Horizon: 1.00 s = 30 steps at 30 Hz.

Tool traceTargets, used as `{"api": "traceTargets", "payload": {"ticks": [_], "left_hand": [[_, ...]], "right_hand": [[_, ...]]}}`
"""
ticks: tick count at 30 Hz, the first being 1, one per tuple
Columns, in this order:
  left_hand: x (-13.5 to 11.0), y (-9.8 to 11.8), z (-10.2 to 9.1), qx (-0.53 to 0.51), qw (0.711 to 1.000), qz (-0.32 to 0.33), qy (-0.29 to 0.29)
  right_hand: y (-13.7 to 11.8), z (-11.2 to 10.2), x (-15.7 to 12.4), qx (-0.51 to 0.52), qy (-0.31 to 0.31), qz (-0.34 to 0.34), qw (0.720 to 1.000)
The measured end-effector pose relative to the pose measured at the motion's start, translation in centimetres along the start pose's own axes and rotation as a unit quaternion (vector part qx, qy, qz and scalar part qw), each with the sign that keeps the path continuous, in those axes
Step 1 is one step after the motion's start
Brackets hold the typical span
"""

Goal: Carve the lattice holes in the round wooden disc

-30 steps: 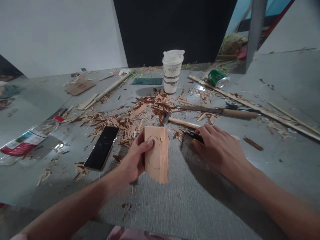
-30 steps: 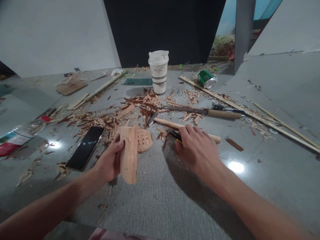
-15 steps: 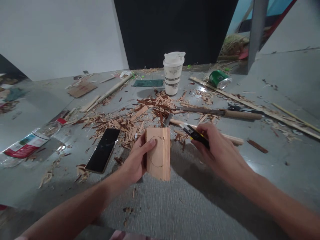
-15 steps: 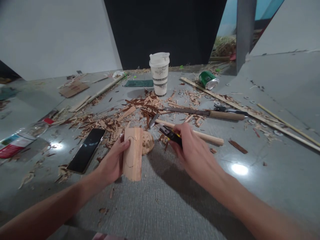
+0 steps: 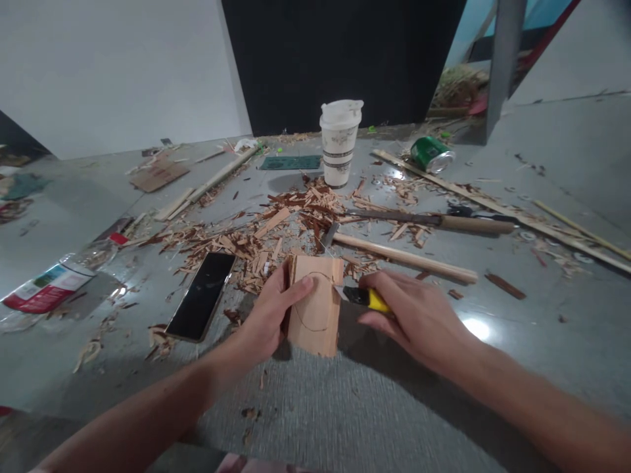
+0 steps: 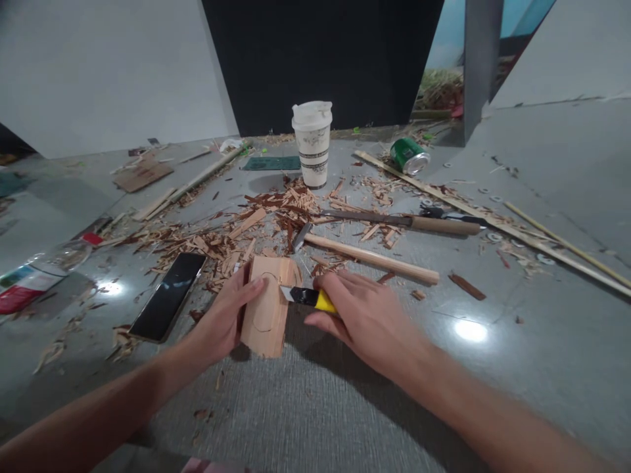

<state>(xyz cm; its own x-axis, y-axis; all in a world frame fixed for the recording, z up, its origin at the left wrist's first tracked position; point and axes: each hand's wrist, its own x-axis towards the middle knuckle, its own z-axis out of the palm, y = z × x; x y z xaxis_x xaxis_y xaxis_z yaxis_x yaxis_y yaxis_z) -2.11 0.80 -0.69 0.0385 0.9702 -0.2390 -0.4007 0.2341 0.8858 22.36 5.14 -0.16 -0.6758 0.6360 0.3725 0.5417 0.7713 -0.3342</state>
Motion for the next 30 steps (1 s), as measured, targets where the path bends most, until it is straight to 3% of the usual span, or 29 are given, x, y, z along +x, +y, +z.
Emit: {"api": "traceTargets", "payload": {"ticks": [6, 12, 18, 21, 23, 25, 27, 30], "left_hand": [[0.0, -0.1, 0.1, 0.011, 1.0, 0.019, -0.021], [-0.3, 0.1, 0.1, -0.011, 0.999, -0.03, -0.042], [-0.3, 0.5, -0.1, -0.02, 0.998, -0.039, -0.053], [-1.1, 0.5, -0.1, -0.016, 0.994, -0.074, -0.082], [-1.8, 0.4, 0.1, -0.003, 0.982, -0.108, -0.156], [-2.3, 0.2, 0.4, 0.002, 0.97, -0.122, -0.209], [-2.3, 0.1, 0.5, -0.011, 0.981, -0.098, -0.165], [-1.4, 0.0, 0.4, -0.01, 0.997, -0.048, -0.06]], "right_hand": [[-1.0, -0.4, 0.2, -0.035, 0.012, -0.023, 0.999], [-1.1, -0.9, -0.3, -0.06, 0.051, -0.05, 0.996], [-1.9, -1.2, -0.6, -0.106, 0.071, -0.052, 0.991], [-0.7, -1.9, -0.1, -0.101, 0.106, 0.015, 0.989], [1.2, -2.7, 0.5, -0.091, 0.157, 0.128, 0.975], [3.2, -3.3, 1.0, -0.091, 0.184, 0.171, 0.964], [4.6, -3.5, 1.3, -0.066, 0.219, 0.198, 0.953], [4.2, -2.7, 1.2, -0.034, 0.194, 0.176, 0.964]]}}
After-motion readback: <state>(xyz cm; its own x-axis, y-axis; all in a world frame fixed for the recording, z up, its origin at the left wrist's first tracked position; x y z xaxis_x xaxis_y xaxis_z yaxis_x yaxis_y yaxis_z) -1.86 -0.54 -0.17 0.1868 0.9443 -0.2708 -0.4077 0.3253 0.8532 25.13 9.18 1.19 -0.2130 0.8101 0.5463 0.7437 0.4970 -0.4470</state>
